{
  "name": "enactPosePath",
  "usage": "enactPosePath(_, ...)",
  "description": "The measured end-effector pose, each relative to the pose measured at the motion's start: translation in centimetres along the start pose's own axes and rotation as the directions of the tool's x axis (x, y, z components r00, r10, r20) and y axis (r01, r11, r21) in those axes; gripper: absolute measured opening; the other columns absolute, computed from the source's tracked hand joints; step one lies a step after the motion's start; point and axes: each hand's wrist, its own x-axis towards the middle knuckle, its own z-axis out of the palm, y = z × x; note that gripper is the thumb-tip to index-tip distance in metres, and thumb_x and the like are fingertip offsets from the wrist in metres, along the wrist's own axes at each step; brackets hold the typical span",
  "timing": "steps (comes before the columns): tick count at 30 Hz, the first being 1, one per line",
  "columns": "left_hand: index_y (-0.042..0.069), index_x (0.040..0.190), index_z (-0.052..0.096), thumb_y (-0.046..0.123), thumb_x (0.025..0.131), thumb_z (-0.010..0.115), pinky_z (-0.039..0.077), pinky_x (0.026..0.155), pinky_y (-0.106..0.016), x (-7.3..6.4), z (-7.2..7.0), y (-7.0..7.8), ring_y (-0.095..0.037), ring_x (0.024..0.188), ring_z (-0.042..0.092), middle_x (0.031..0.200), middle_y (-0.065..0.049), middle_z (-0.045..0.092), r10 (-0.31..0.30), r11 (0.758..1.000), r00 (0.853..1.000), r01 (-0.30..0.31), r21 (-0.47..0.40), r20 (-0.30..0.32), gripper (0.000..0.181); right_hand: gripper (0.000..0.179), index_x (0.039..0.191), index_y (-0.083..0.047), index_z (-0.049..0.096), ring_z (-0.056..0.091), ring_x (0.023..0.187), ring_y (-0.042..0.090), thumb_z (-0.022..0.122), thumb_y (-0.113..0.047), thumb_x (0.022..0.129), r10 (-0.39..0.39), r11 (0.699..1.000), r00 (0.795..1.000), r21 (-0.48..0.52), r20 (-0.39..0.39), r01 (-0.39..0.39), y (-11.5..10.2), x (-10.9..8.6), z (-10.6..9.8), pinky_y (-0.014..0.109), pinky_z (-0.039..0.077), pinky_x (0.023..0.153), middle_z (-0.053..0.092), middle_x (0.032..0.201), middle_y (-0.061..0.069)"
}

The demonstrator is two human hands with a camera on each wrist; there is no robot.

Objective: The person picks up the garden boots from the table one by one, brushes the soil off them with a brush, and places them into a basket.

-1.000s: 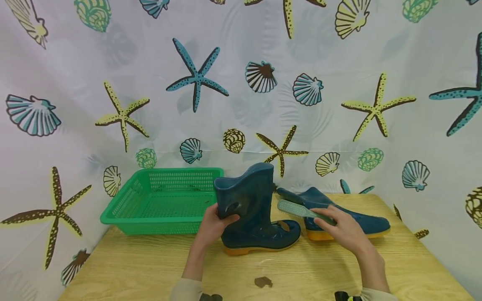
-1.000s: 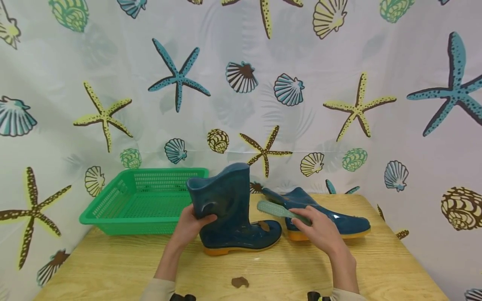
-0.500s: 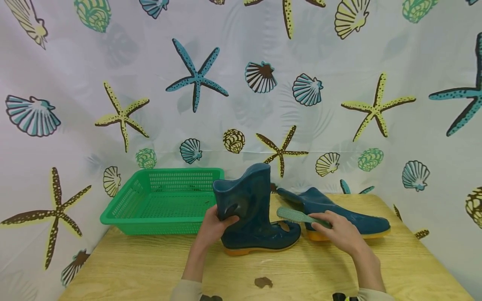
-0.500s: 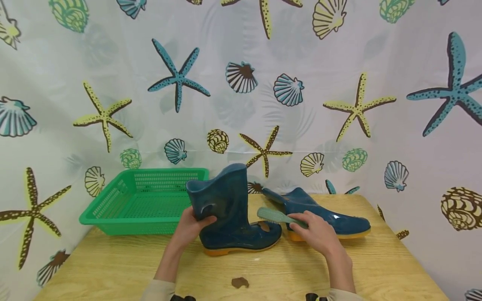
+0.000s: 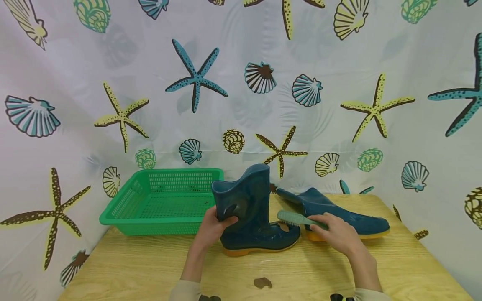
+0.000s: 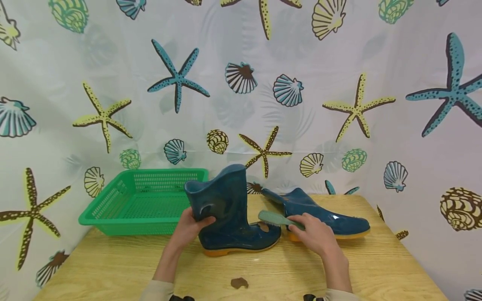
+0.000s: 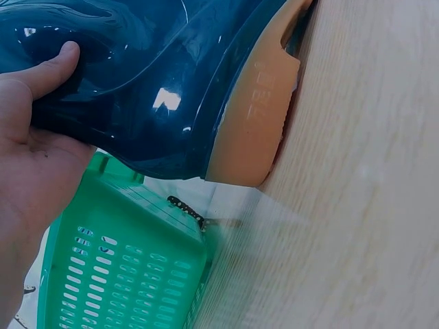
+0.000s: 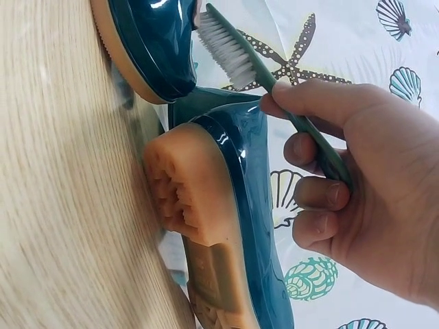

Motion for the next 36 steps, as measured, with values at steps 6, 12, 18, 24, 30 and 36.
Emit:
enactPosePath(6, 0.010, 0.121, 0.068, 0.010, 0.085, 0.078, 0.052, 0.096, -0.041, 0.13, -0.06, -0.27, -0.022, 0.111, 0.064, 0.119, -0.010, 0.069, -0.003, 1.000, 1.000, 0.003, -0.003, 0.001, 0.037, 0.043, 0.131, -0.021, 0.066, 0.061, 0.113, 0.041, 0.057, -0.048, 0.098, -0.002, 1.000, 1.000, -0.019, -0.015, 0.002, 0.07, 0.04, 0.04, 0.061, 0.051, 0.081, 0.062, 0.129, 0.016)
enactPosePath(12, 0.010, 0.120, 0.069, 0.009, 0.085, 0.078, 0.052, 0.097, -0.043, 0.04, -0.09, -0.13, -0.023, 0.111, 0.064, 0.119, -0.010, 0.070, -0.001, 1.000, 1.000, 0.001, 0.001, -0.004, 0.037, 0.045, 0.132, -0.019, 0.065, 0.061, 0.112, 0.041, 0.056, -0.047, 0.098, 0.013, 1.000, 1.000, -0.021, -0.009, -0.013, 0.16, 0.13, 0.14, 0.059, 0.051, 0.079, 0.062, 0.128, 0.016)
enactPosePath(18, 0.009, 0.119, 0.069, 0.008, 0.084, 0.078, 0.052, 0.097, -0.043, 0.07, -0.11, -0.17, -0.023, 0.111, 0.064, 0.118, -0.010, 0.070, 0.017, 1.000, 1.000, -0.017, -0.007, 0.002, 0.036, 0.046, 0.133, -0.017, 0.064, 0.059, 0.117, 0.042, 0.056, -0.047, 0.099, 0.002, 0.999, 1.000, 0.043, 0.022, -0.003, 0.07, 0.16, 0.21, 0.060, 0.050, 0.085, 0.061, 0.131, 0.017)
enactPosePath(24, 0.010, 0.120, 0.068, 0.010, 0.085, 0.078, 0.052, 0.097, -0.042, 0.21, -0.15, -0.55, -0.023, 0.111, 0.064, 0.118, -0.009, 0.070, 0.014, 1.000, 1.000, -0.014, 0.000, 0.003, 0.037, 0.045, 0.132, -0.015, 0.065, 0.060, 0.115, 0.039, 0.058, -0.044, 0.098, -0.018, 0.996, 0.999, 0.088, 0.047, 0.014, -0.07, 0.12, 0.13, 0.054, 0.051, 0.083, 0.063, 0.130, 0.017)
enactPosePath(30, 0.009, 0.120, 0.068, 0.010, 0.085, 0.078, 0.052, 0.096, -0.040, 0.18, -0.08, -0.45, -0.021, 0.108, 0.064, 0.117, -0.009, 0.070, 0.019, 1.000, 1.000, -0.019, 0.000, 0.001, 0.036, 0.046, 0.131, -0.015, 0.066, 0.061, 0.114, 0.036, 0.058, -0.046, 0.098, -0.019, 0.992, 0.998, 0.126, 0.054, 0.012, -0.09, 0.03, -0.04, 0.053, 0.051, 0.085, 0.065, 0.127, 0.014)
enactPosePath(36, 0.009, 0.120, 0.068, 0.009, 0.085, 0.078, 0.052, 0.097, -0.042, 0.18, -0.05, -0.30, -0.023, 0.109, 0.064, 0.118, -0.010, 0.070, 0.018, 1.000, 1.000, -0.018, 0.008, 0.006, 0.036, 0.048, 0.132, -0.017, 0.066, 0.059, 0.117, 0.040, 0.056, -0.049, 0.098, -0.019, 0.993, 0.999, 0.115, 0.034, 0.015, -0.29, -0.08, -0.23, 0.056, 0.050, 0.087, 0.063, 0.131, 0.016)
